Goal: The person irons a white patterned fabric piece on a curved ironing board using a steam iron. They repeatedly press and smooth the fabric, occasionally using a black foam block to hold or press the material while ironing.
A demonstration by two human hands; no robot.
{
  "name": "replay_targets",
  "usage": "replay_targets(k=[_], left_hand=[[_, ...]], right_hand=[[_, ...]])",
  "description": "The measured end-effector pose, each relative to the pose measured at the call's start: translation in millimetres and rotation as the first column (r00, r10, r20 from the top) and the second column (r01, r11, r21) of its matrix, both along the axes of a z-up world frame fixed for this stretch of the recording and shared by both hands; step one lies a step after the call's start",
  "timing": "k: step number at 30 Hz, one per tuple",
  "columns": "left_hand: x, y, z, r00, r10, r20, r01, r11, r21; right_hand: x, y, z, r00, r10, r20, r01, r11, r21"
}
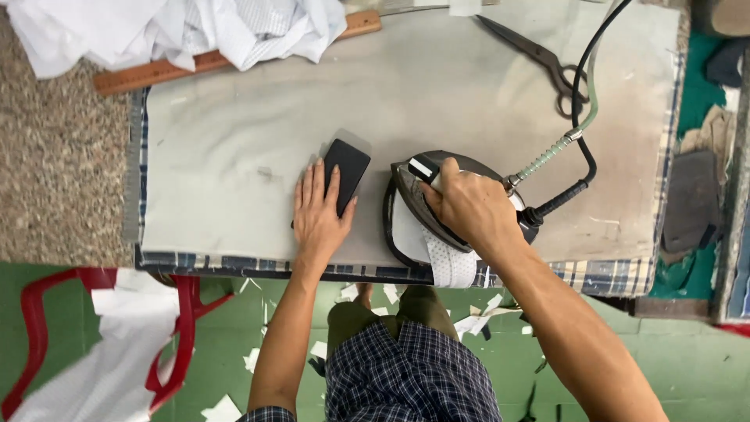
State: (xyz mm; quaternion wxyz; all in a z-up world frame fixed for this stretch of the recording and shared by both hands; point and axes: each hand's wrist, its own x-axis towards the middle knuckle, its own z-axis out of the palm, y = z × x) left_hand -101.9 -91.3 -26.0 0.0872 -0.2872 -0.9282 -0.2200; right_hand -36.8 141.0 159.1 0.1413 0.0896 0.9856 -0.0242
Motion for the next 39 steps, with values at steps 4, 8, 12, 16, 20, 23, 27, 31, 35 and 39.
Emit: replay_targets(k=[4, 8, 12, 16, 20, 23, 27, 31, 35, 39], left_hand=[[-4.0, 1.4, -9.8, 0.996, 0.087, -0.011, -0.087, 0.996, 0.028], [-3.7, 1.1, -19.6, 0.971, 0.207, -0.116, -0.203, 0.978, 0.049], [10.7, -8.2, -29.2, 0.920, 0.336, -0.201, -0.340, 0.940, 0.019], [39.9, -25.6, -22.1, 0.891, 0.399, -0.216, -0.413, 0.911, -0.020], [49.9, -36.6, -13.0, 0.911, 0.368, -0.185, -0.384, 0.922, -0.058], [39.2, -39.2, -8.4, 0.939, 0.305, -0.160, -0.317, 0.947, -0.056], [0.5, -32.0, -5.9, 0.987, 0.125, -0.099, -0.129, 0.991, -0.029], [-47.0, -10.0, -5.2, 0.997, -0.049, -0.064, 0.050, 0.999, 0.000], [-82.4, 12.2, -6.5, 0.984, -0.181, -0.010, 0.181, 0.984, 0.003], [-107.3, 31.6, -11.5, 0.967, -0.252, 0.015, 0.253, 0.967, -0.016]], right_hand=[[-14.6, -1.5, 1.4, 0.993, 0.115, -0.038, -0.115, 0.993, -0.005], [-19.4, 6.8, -7.5, 0.984, 0.172, -0.053, -0.174, 0.984, -0.034], [-16.7, 18.0, -24.3, 0.983, 0.164, -0.086, -0.175, 0.975, -0.138], [-5.0, 23.6, -29.3, 0.979, 0.182, -0.089, -0.196, 0.963, -0.184], [7.9, 24.7, -20.3, 0.977, 0.195, -0.083, -0.208, 0.958, -0.197], [11.1, 22.9, -8.2, 0.981, 0.185, -0.061, -0.194, 0.959, -0.209], [12.8, 17.4, 3.9, 0.982, 0.180, -0.063, -0.188, 0.967, -0.169], [10.2, 12.7, 7.1, 0.995, 0.102, -0.011, -0.102, 0.981, -0.167], [7.7, 7.8, 5.3, 0.997, 0.083, -0.006, -0.083, 0.984, -0.154], [9.5, 5.3, 2.2, 0.999, 0.024, 0.022, -0.021, 0.988, -0.150]])
